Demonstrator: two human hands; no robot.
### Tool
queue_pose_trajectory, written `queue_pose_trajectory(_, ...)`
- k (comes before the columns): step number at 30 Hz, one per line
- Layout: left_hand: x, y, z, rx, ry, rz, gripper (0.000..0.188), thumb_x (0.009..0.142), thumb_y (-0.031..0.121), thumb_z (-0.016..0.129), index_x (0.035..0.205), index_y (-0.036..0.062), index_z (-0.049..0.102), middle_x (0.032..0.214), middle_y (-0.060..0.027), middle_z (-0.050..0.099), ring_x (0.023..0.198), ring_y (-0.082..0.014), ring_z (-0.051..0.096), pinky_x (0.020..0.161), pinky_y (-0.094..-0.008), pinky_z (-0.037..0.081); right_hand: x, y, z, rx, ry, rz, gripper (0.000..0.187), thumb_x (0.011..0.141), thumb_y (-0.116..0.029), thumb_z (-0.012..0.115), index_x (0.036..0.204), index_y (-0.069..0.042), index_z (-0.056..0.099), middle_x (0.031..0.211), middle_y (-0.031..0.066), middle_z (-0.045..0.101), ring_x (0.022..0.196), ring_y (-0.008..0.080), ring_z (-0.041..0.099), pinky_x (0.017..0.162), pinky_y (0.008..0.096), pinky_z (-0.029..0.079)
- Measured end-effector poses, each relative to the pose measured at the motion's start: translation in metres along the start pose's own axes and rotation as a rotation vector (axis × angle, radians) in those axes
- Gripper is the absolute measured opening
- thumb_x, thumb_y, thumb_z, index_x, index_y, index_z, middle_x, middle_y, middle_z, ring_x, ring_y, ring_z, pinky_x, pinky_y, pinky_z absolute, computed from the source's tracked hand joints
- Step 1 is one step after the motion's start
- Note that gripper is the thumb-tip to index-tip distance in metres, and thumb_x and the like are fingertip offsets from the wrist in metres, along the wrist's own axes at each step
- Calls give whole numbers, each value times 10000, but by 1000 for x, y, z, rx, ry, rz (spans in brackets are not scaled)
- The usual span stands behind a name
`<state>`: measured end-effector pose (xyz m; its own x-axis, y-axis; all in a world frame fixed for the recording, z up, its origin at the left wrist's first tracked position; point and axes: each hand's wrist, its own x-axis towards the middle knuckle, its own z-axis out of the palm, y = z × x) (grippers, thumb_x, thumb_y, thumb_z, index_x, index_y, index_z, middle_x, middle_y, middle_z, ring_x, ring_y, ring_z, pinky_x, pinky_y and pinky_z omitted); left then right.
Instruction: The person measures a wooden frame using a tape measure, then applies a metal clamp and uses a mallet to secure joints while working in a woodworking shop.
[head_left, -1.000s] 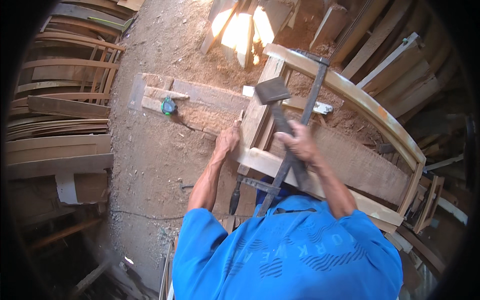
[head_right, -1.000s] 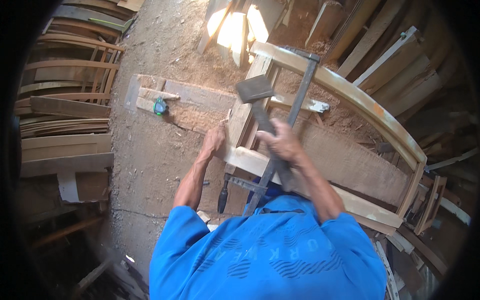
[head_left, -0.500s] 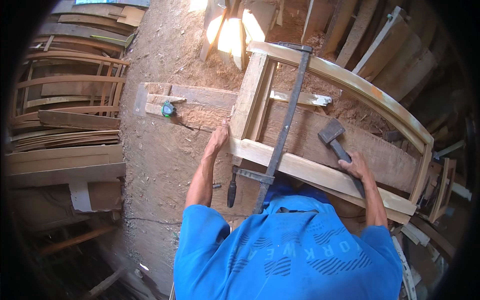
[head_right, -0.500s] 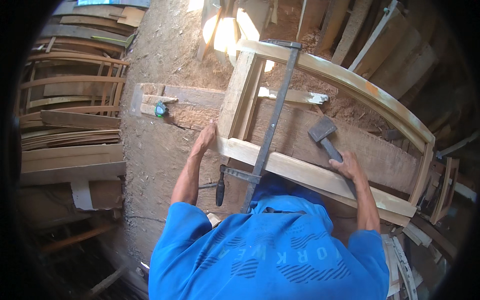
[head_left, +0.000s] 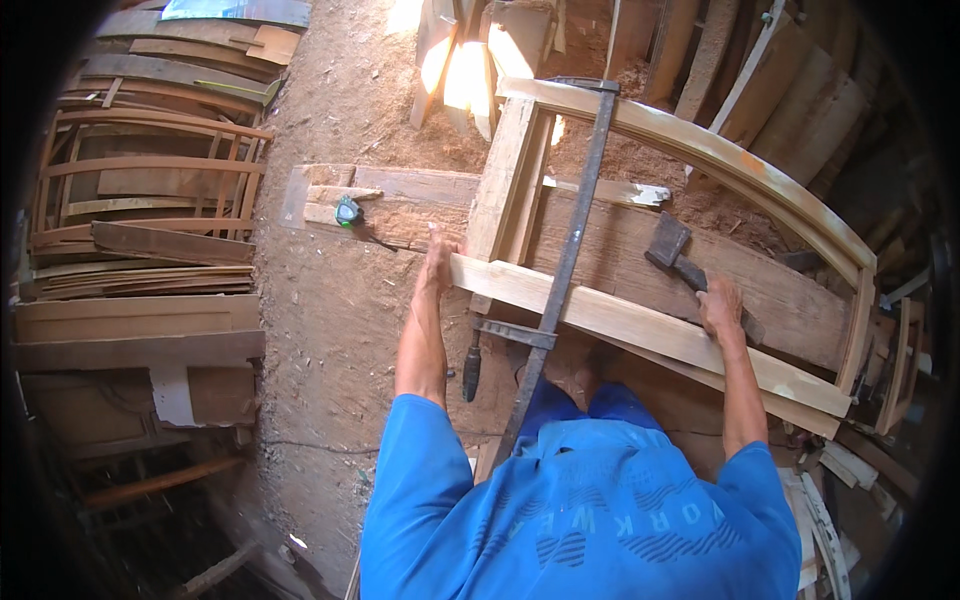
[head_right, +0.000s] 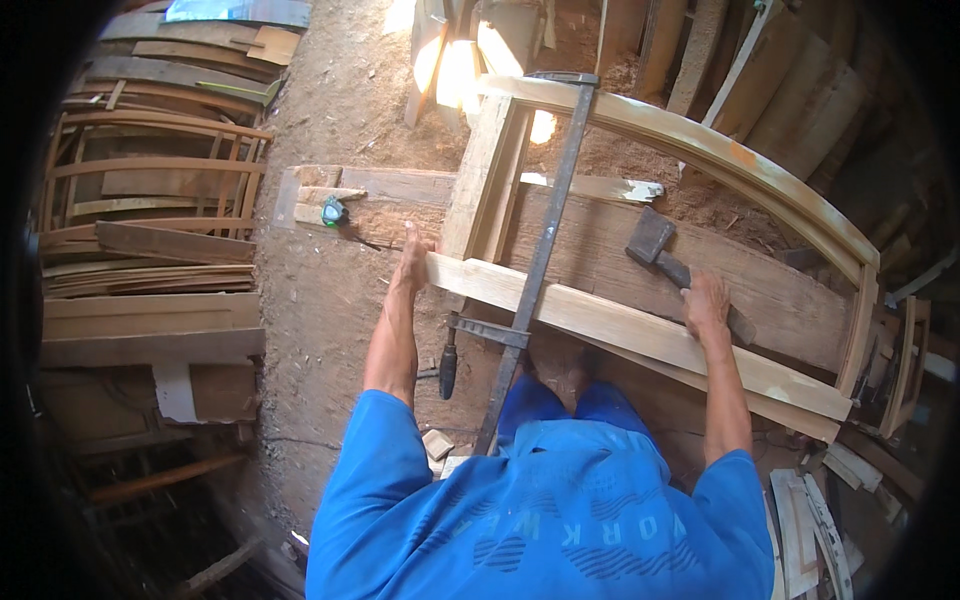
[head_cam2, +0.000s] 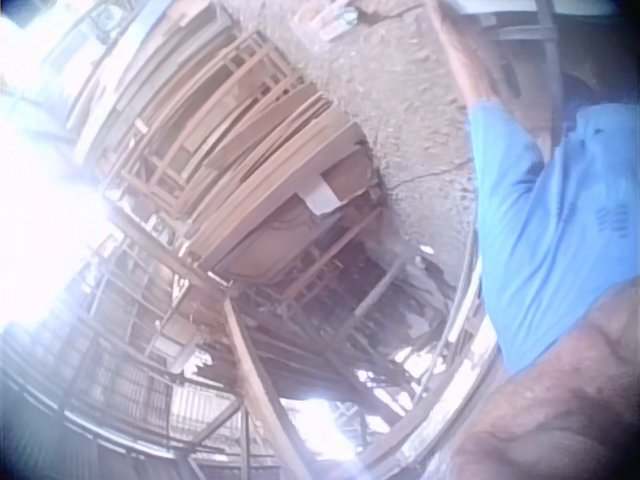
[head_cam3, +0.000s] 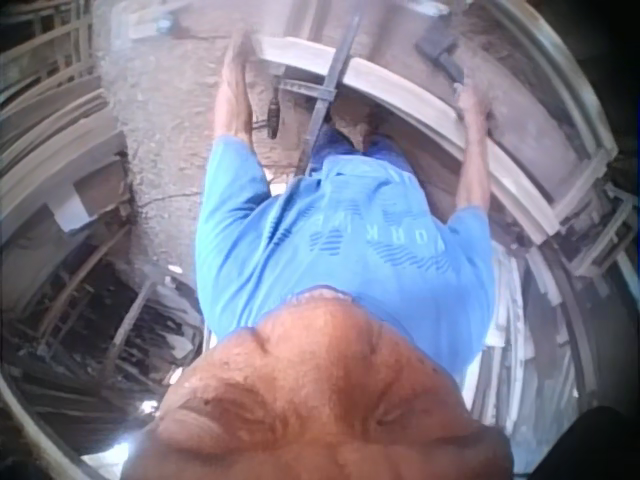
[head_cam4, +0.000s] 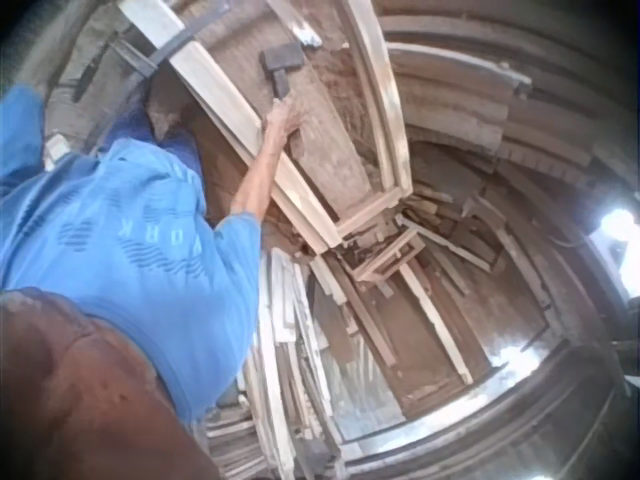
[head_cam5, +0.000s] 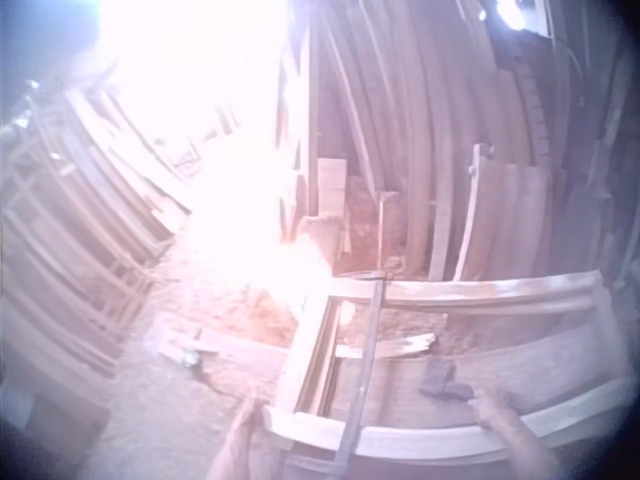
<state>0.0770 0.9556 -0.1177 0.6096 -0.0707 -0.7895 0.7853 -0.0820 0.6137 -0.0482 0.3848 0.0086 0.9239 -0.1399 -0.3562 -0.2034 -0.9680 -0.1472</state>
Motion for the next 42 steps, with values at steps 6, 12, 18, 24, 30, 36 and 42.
queue_pose_trajectory(6, -25, 7, 26, -118, -73, 87, 939, 898, 800, 47, 857, 53, 615, 721, -71, 630, 663, -183, 579, 646, -321, 468, 6, -13, 11, 7, 33, 43, 461, 799, -148, 714, 1223, -11, 596, 1084, 222, 621, 1094, 394, 560, 955, 469, 449)
queue_pose_trajectory(12, -28, -12, 26, 105, 80, 320, 856, 941, 756, 128, 898, 68, 635, 738, 5, 576, 678, -127, 512, 663, -286, 428, 30, -4, 16, -191, 52, 22, 368, 762, -164, 697, 1090, -9, 640, 1056, 229, 648, 1067, 386, 597, 918, 453, 476)
queue_pose_trajectory(18, -26, -24, 26, -191, -43, 399, 589, 995, 580, 367, 1094, 49, 602, 866, -6, 607, 808, -136, 557, 780, -266, 446, 27, -53, -88, 91, 56, -213, 337, 585, -180, 618, 866, 6, 626, 827, 251, 641, 790, 414, 624, 721, 468, 472)
queue_pose_trajectory(24, -64, 2, 27, 63, -177, 429, 319, 855, 257, 730, 1062, 54, 598, 957, -19, 643, 898, -104, 563, 850, -268, 456, 37, -161, -141, 222, 212, -425, 418, 680, -112, 614, 1089, -30, 641, 903, 182, 620, 918, 367, 625, 821, 439, 483)
queue_pose_trajectory(30, -56, -14, 21, 8, -134, 431, 310, 832, 242, 753, 1024, 37, 620, 940, -22, 651, 861, -98, 578, 798, -265, 483, 95, -380, -146, -260, 86, -738, 347, 842, -56, 618, 1180, -124, 658, 855, 75, 661, 831, 218, 660, 762, 366, 549)
queue_pose_trajectory(36, -54, -9, 28, -24, -133, 454, 338, 805, 241, 770, 1004, 8, 626, 889, -48, 658, 812, -110, 589, 752, -273, 500, 122, -491, -86, -586, -108, -922, 175, 868, -46, 584, 903, -101, 746, 791, 56, 712, 788, 188, 697, 673, 353, 534)
queue_pose_trajectory(42, -58, -14, 27, -96, -121, 404, 337, 782, 250, 775, 980, 15, 637, 881, -40, 657, 786, -97, 581, 717, -279, 485, 130, -486, -73, -605, -158, -972, 92, 762, -72, 638, 761, -89, 728, 729, 100, 704, 724, 247, 705, 670, 391, 513)
